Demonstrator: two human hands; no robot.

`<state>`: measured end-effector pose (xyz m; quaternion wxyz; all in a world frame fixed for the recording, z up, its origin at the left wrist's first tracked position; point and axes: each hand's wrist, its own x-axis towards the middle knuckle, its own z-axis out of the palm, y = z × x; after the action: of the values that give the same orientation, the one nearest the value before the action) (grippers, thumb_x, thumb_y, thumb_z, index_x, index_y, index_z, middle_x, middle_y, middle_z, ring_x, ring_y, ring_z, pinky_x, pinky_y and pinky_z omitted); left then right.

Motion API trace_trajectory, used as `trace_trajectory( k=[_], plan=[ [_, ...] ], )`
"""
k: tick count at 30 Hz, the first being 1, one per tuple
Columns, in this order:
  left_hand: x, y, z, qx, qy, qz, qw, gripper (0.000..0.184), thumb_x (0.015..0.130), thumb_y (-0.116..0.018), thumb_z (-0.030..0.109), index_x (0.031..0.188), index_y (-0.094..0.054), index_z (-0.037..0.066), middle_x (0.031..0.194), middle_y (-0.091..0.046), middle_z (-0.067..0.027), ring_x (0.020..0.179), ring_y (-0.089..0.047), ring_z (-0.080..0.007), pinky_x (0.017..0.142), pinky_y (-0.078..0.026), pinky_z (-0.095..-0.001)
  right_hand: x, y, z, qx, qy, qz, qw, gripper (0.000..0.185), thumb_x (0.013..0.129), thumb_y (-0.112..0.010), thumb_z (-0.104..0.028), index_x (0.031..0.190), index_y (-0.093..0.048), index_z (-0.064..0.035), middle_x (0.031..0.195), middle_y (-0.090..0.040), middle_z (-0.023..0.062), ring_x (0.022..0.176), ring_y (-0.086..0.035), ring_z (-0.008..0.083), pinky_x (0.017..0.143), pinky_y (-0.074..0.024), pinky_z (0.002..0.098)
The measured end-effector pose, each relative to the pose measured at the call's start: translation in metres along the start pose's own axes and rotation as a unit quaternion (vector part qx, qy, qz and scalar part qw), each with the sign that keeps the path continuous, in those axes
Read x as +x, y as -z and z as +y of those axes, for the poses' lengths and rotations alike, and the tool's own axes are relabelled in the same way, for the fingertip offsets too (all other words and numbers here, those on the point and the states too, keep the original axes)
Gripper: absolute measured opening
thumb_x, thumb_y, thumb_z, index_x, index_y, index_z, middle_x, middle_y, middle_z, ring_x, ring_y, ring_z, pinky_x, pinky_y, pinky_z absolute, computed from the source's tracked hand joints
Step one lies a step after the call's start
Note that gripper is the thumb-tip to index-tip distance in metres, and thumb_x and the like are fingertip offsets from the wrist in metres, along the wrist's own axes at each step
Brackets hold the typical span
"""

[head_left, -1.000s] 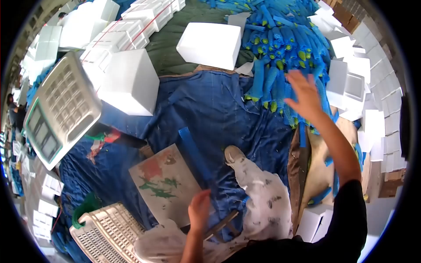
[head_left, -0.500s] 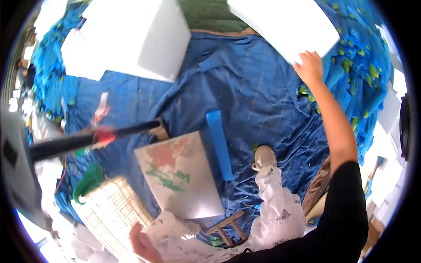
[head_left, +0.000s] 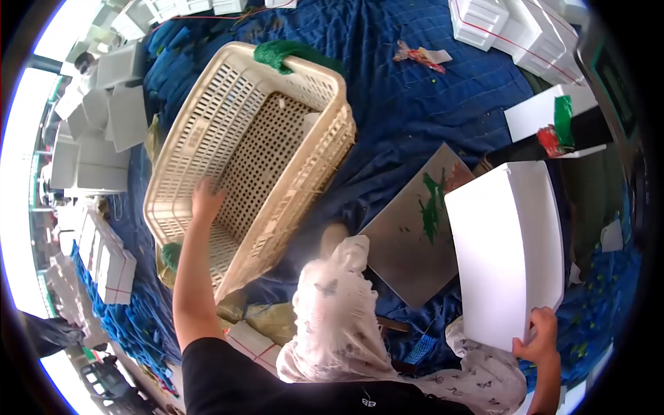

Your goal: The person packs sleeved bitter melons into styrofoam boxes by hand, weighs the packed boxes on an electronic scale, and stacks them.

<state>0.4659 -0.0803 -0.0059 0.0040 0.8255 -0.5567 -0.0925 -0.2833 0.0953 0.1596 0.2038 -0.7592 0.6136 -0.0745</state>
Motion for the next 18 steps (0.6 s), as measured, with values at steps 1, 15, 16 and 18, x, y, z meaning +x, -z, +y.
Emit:
trace_trajectory(
  k=[1,15,16,18],
  plan=[
    [0.000,0.005,0.029,-0.017,0.051,-0.101,0.993,0.062,0.083,-0.066,0.035,0.134,-0.044,0.009,0.144,-0.034,-0.0131,0.129,-0.037,-0.0327,0.103,-0.038,-0.0436,0.006,-0.018,-0.017,0.042,-0.025,-0.060,0.997,0.034,0.047,-0.068,-0.016,0.072,-0.048,-0.0056,0.063,-0.047,0.0135,0.061,-0.047,0.0355,0.055,-0.0403,0.0408],
    [0.066,-0.180,0.134,-0.229,-0.113,-0.348,0.902,0.082,0.073,-0.072,0.042,0.138,-0.036,0.009,0.133,-0.047,-0.0143,0.117,-0.051,-0.0300,0.094,-0.043,-0.0448,0.058,-0.162,-0.115,-0.032,-0.072,-0.215,0.973,0.052,0.055,-0.065,-0.004,0.105,-0.051,-0.0073,0.104,-0.057,0.0124,0.097,-0.052,0.0345,0.093,-0.0366,0.0442],
    [0.043,-0.157,0.127,-0.214,-0.088,-0.254,0.939,0.083,0.070,-0.074,0.037,0.137,-0.035,0.007,0.130,-0.047,-0.0155,0.116,-0.050,-0.0313,0.093,-0.044,-0.0439,0.063,-0.161,-0.116,-0.039,-0.091,-0.226,0.969,0.052,0.056,-0.064,-0.002,0.106,-0.051,-0.0072,0.105,-0.057,0.0120,0.100,-0.052,0.0338,0.094,-0.0362,0.0447],
    [0.002,-0.145,0.109,-0.195,-0.073,-0.159,0.965,0.084,0.067,-0.075,0.032,0.136,-0.034,0.006,0.128,-0.047,-0.0168,0.115,-0.050,-0.0325,0.091,-0.044,-0.0429,0.063,-0.167,-0.118,-0.052,-0.111,-0.222,0.967,0.050,0.059,-0.062,-0.001,0.107,-0.051,-0.0074,0.107,-0.057,0.0119,0.103,-0.052,0.0330,0.099,-0.0342,0.0465]
  ],
)
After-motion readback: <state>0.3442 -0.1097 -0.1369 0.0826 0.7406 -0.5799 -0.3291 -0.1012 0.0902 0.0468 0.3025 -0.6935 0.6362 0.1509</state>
